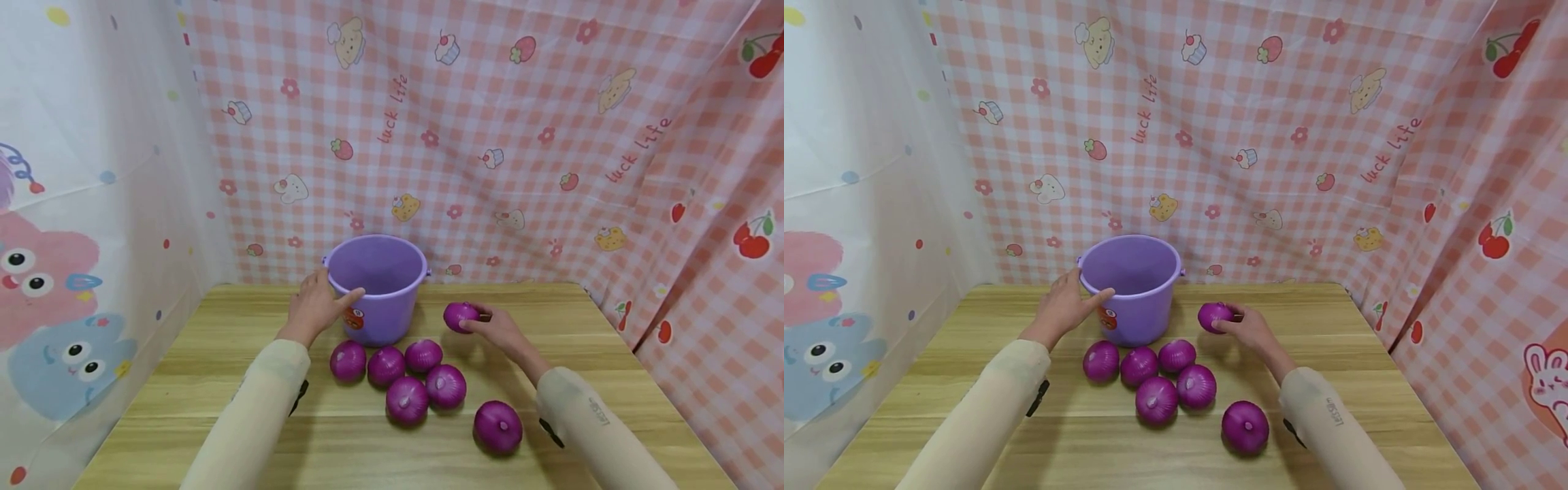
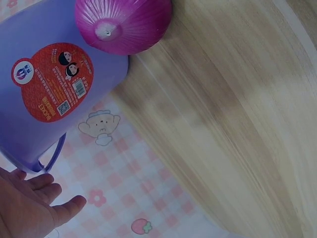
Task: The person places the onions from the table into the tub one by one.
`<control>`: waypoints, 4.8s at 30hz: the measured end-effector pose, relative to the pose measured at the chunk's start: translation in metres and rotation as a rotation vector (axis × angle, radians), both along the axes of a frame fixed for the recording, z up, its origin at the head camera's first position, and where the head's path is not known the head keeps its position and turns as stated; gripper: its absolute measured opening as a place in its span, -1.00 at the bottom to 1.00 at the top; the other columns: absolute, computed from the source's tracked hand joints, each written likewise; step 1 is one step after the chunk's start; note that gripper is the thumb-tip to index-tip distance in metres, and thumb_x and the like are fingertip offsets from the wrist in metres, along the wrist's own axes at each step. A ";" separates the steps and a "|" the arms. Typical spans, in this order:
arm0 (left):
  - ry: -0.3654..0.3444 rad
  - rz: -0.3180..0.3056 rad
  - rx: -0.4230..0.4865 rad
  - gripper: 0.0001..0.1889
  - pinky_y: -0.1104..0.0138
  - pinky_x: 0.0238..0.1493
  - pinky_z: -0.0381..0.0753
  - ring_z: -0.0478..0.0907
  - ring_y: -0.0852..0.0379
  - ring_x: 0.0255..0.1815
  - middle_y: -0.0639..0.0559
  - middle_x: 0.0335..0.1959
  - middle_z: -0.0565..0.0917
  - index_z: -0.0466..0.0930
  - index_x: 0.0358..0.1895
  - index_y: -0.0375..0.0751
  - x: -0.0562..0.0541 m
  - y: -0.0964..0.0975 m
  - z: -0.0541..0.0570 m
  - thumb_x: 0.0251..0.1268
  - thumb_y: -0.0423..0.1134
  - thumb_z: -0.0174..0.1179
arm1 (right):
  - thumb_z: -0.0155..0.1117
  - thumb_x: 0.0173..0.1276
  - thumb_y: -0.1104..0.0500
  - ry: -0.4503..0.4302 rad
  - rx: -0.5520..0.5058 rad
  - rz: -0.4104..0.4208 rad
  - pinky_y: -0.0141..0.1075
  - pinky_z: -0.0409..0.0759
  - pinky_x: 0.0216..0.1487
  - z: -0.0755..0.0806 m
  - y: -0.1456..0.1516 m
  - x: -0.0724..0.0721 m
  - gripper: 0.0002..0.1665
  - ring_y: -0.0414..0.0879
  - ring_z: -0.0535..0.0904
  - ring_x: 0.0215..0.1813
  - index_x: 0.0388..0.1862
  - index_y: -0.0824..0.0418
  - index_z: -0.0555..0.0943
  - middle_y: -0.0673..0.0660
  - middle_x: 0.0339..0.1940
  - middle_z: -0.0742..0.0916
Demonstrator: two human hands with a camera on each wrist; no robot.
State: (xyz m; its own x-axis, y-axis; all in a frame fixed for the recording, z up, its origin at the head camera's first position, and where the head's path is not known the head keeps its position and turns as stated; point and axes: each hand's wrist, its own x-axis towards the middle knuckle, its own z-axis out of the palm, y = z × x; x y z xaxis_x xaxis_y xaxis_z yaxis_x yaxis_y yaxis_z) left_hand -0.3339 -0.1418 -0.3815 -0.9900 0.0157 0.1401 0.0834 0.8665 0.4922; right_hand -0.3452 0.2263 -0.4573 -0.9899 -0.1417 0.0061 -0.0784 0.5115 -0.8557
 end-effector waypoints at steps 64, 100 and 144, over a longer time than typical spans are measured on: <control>-0.006 -0.007 -0.011 0.20 -0.26 0.37 0.16 0.11 -0.31 0.47 -0.39 0.47 0.18 -0.05 0.54 -0.34 0.000 0.000 0.000 0.13 0.60 -0.05 | 0.42 0.26 -0.14 0.074 -0.098 0.019 0.02 0.40 0.33 0.111 -0.052 -0.012 -0.10 0.12 0.46 0.32 0.51 0.11 0.34 0.28 0.31 0.56; -0.007 -0.006 0.002 0.12 -0.27 0.36 0.17 0.13 -0.32 0.46 -0.39 0.44 0.23 -0.03 0.53 -0.34 0.001 -0.001 0.001 0.20 0.51 0.02 | 0.46 0.25 -0.03 0.122 -0.161 0.011 -0.09 0.47 0.30 0.111 -0.137 -0.026 -0.15 0.10 0.50 0.29 0.46 0.20 0.39 0.27 0.30 0.58; 0.004 0.005 -0.003 0.11 -0.28 0.33 0.21 0.17 -0.32 0.43 -0.38 0.42 0.26 0.00 0.52 -0.33 -0.003 -0.001 0.000 0.20 0.50 0.05 | 0.44 0.27 0.01 0.113 -0.183 0.041 -0.10 0.40 0.37 0.098 -0.138 -0.019 -0.15 0.10 0.43 0.37 0.47 0.24 0.36 0.22 0.41 0.49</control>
